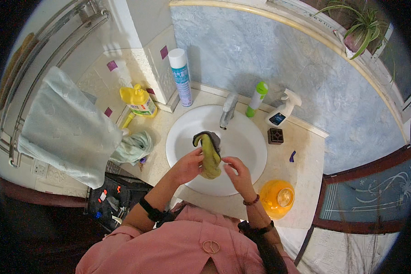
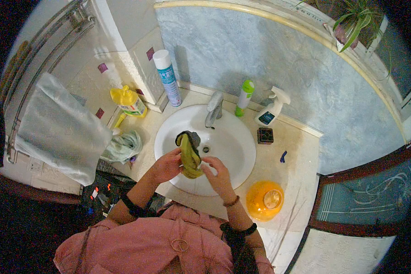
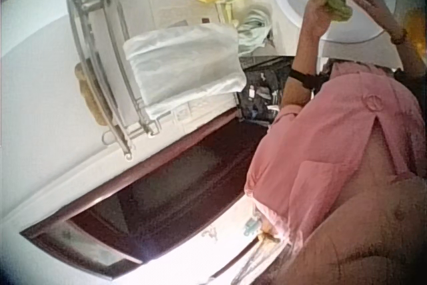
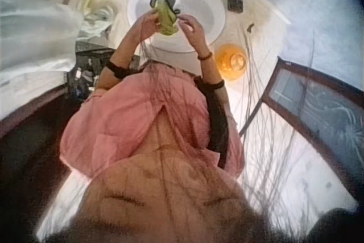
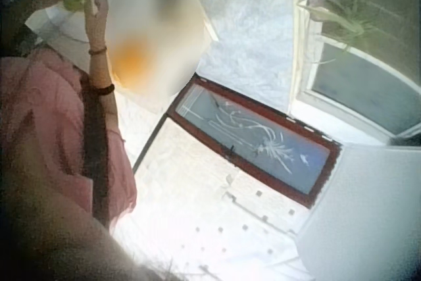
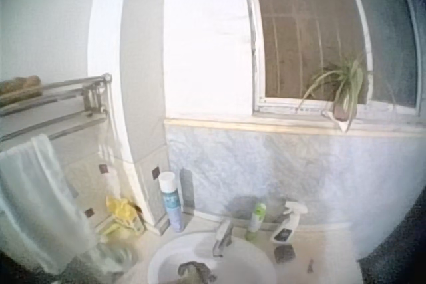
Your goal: The person rinses a dark cloth in a bathroom sink, wrings it out, and then wipes down a light switch and the surrounding wall tiles.
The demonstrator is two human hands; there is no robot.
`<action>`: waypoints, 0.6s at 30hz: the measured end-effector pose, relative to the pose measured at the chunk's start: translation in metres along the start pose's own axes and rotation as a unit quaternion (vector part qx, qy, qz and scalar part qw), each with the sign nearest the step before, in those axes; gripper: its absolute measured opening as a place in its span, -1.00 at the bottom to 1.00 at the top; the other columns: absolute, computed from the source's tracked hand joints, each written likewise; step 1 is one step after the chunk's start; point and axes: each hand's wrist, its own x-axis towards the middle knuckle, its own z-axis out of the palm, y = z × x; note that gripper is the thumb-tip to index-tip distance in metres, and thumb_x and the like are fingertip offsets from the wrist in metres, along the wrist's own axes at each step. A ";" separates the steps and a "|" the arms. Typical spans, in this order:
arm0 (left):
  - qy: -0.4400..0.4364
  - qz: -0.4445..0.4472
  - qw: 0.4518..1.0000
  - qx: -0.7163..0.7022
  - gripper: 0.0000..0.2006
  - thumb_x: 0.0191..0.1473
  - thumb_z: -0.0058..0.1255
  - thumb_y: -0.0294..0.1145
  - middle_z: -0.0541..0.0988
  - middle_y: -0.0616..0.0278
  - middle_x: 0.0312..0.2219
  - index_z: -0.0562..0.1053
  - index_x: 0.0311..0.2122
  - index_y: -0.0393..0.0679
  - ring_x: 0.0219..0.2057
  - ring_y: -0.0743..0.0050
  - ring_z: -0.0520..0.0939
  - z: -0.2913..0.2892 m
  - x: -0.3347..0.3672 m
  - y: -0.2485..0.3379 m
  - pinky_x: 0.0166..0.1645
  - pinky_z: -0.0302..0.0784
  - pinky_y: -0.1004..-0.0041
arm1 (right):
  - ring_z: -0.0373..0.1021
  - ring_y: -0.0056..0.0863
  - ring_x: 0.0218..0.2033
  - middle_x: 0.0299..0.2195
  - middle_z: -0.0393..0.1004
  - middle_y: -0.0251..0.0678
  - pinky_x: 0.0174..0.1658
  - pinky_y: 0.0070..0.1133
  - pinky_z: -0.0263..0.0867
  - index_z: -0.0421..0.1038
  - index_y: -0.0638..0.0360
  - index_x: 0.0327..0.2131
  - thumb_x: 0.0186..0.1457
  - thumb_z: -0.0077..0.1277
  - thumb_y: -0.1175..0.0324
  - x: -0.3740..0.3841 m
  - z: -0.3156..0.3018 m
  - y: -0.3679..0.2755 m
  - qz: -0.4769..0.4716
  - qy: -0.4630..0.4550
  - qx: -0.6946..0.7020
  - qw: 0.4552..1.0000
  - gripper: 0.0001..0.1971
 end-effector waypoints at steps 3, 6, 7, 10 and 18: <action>-0.019 -0.010 1.000 0.021 -0.52 -0.04 -0.08 -0.34 0.34 0.22 -0.13 0.13 0.00 -0.21 -0.08 0.47 0.34 0.005 -0.001 0.002 0.02 0.18 0.43 | 0.34 -0.50 -0.40 -0.47 0.40 -0.26 -0.28 -0.60 0.26 0.24 0.23 -0.18 -0.11 0.04 0.28 0.011 0.028 -0.005 -0.121 0.077 -0.089 0.986 -0.60; 0.021 -0.004 0.996 0.089 -0.57 -0.08 -0.05 -0.44 0.37 0.25 -0.19 0.19 -0.05 -0.23 -0.14 0.49 0.37 -0.010 0.000 0.003 -0.03 0.22 0.48 | 0.33 -0.56 -0.41 -0.46 0.39 -0.28 -0.30 -0.61 0.25 0.25 0.28 -0.20 -0.10 0.04 0.25 0.017 0.032 -0.005 -0.023 -0.004 -0.003 1.000 -0.60; 0.060 0.010 0.985 0.161 -0.58 -0.11 -0.03 -0.48 0.39 0.26 -0.24 0.22 -0.08 -0.23 -0.18 0.49 0.39 -0.017 0.001 0.005 -0.05 0.23 0.48 | 0.33 -0.56 -0.41 -0.46 0.39 -0.28 -0.30 -0.61 0.25 0.25 0.28 -0.20 -0.10 0.04 0.25 0.019 0.031 -0.007 -0.022 -0.005 -0.004 1.000 -0.60; 0.113 0.026 0.977 0.180 -0.60 -0.20 0.03 -0.57 0.43 0.28 -0.34 0.26 -0.16 -0.22 -0.25 0.49 0.42 -0.029 0.003 0.010 -0.10 0.28 0.49 | 0.32 -0.61 -0.42 -0.44 0.40 -0.31 -0.32 -0.63 0.25 0.28 0.30 -0.26 -0.04 -0.01 0.24 0.018 0.016 -0.010 0.074 -0.051 -0.018 0.996 -0.67; 0.146 0.115 0.982 0.043 -0.61 -0.14 -0.01 -0.49 0.41 0.17 -0.24 0.22 -0.14 -0.19 -0.24 0.31 0.44 -0.050 -0.004 0.049 -0.13 0.35 0.37 | 0.31 -0.58 -0.27 -0.29 0.36 -0.31 -0.22 -0.63 0.28 0.21 0.31 -0.17 0.06 -0.18 0.31 0.013 -0.019 -0.036 0.080 0.110 0.443 0.886 -0.69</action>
